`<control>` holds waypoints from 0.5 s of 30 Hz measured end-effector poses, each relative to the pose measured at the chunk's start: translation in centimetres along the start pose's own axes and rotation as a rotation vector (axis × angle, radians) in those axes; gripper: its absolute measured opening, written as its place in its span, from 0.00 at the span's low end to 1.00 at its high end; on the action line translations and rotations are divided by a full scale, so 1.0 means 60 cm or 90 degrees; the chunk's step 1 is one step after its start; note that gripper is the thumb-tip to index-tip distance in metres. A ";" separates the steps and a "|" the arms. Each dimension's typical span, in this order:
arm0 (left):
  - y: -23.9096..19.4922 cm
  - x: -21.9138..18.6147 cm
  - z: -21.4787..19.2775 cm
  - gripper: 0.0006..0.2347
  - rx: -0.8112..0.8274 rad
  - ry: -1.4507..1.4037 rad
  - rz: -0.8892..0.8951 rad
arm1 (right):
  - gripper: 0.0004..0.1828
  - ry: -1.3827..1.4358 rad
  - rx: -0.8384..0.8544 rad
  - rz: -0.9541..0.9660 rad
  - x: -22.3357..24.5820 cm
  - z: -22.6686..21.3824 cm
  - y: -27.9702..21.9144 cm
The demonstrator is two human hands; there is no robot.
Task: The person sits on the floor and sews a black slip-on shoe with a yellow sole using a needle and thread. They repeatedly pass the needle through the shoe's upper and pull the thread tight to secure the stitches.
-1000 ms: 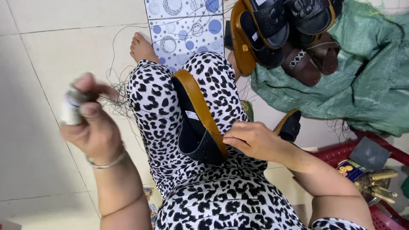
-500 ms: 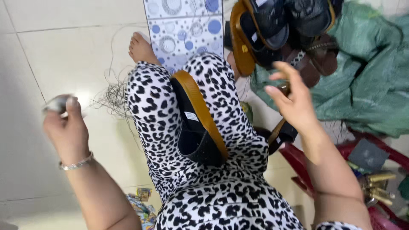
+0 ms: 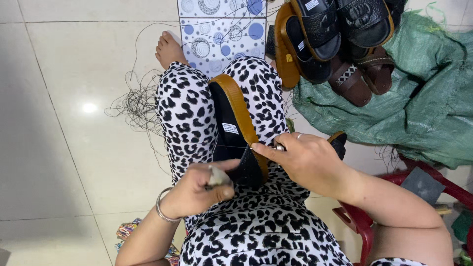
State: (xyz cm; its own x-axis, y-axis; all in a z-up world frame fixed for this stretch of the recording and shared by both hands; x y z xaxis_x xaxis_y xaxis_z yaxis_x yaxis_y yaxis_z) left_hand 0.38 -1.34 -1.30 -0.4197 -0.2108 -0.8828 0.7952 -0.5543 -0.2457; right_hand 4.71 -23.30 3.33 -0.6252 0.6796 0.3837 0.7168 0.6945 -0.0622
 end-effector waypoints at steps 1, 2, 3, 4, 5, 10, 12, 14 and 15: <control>-0.001 -0.006 0.011 0.11 0.033 0.026 0.058 | 0.22 -0.083 0.002 -0.008 0.010 -0.004 -0.002; -0.002 -0.012 0.022 0.12 0.066 0.052 0.116 | 0.23 -0.167 0.005 -0.017 0.020 -0.008 -0.003; 0.003 -0.022 0.028 0.12 0.066 0.051 0.114 | 0.23 -0.165 0.007 -0.016 0.031 -0.007 0.002; 0.007 -0.036 0.033 0.12 0.051 0.116 0.142 | 0.19 -0.206 0.009 -0.002 0.041 -0.006 0.008; 0.013 -0.050 0.038 0.13 0.038 0.184 0.173 | 0.15 -0.250 0.009 0.012 0.049 -0.006 0.014; 0.028 -0.060 0.027 0.07 0.051 0.194 0.188 | 0.06 -0.230 -0.051 -0.003 0.027 0.049 0.033; 0.039 -0.045 0.006 0.04 0.055 0.200 0.178 | 0.07 -0.198 -0.069 -0.005 0.022 0.035 0.035; 0.049 -0.035 -0.010 0.02 -0.009 0.722 0.408 | 0.11 0.005 -0.025 0.037 0.004 0.017 0.035; 0.040 -0.015 -0.016 0.02 -0.013 0.723 0.410 | 0.11 0.003 -0.025 0.032 0.005 0.016 0.032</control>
State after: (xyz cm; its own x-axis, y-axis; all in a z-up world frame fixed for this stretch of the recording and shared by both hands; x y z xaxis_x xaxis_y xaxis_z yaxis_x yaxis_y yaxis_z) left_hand 3.10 -1.72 -1.48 0.6302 0.3677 -0.6839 0.7246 -0.5950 0.3478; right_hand 5.60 -21.54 2.44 -0.5864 0.7124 0.3855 0.7590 0.6495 -0.0458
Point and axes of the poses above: each hand's wrist, its own y-axis towards the middle knuckle, its own z-axis out of the palm, x = y × z, the point moved 5 cm from there along y, towards the middle knuckle, and after that the axes turned 9 degrees about -y, right-handed, at the moved point
